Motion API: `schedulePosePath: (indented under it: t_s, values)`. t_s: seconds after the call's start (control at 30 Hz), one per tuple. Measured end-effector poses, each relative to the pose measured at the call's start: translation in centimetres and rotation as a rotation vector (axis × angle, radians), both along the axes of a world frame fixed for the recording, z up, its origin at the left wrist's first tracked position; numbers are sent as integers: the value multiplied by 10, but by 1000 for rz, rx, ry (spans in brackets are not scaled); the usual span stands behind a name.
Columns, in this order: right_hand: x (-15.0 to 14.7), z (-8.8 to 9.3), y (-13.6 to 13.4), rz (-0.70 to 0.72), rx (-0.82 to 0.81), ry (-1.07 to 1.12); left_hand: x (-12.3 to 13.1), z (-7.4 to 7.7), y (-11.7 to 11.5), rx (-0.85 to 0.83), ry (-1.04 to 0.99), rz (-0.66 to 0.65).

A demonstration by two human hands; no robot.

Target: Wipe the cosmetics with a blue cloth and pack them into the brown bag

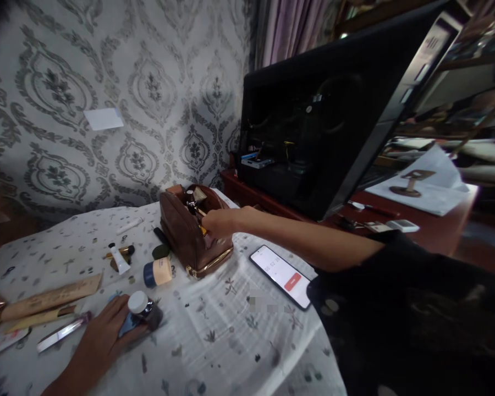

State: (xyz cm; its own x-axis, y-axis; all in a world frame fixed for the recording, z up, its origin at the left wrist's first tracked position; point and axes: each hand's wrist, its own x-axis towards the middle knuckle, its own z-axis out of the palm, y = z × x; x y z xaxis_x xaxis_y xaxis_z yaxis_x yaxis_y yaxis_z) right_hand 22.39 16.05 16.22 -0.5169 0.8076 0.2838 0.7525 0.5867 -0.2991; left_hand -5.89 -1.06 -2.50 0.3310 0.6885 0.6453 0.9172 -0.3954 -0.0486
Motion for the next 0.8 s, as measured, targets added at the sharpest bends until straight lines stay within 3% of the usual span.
schedulePosePath:
  t_s: [0.1,0.17,0.33,0.47,0.6,0.67,0.73,0.8]
  values:
    - [17,16,-3,208,-96,-223,-5,-3,1,-43,-7,-5]
    - [27,26,-7,270,-49,-286,-10,-4,2,-105,3,-18]
    - [41,32,-19,169,59,-86,-16,-1,2,-190,30,-20]
    - [35,8,-45,271,-22,165,-6,5,-1,-200,-43,3]
    - [8,-41,-78,498,-109,255,0,5,-2,-177,-74,11]
    - [-8,-61,-87,549,-48,234,-1,3,-2,-170,-43,17]
    - [-18,-68,-87,544,2,223,-2,2,-2,-173,-14,25]
    - [-20,-62,-78,474,18,272,-3,2,-2,-164,-8,30]
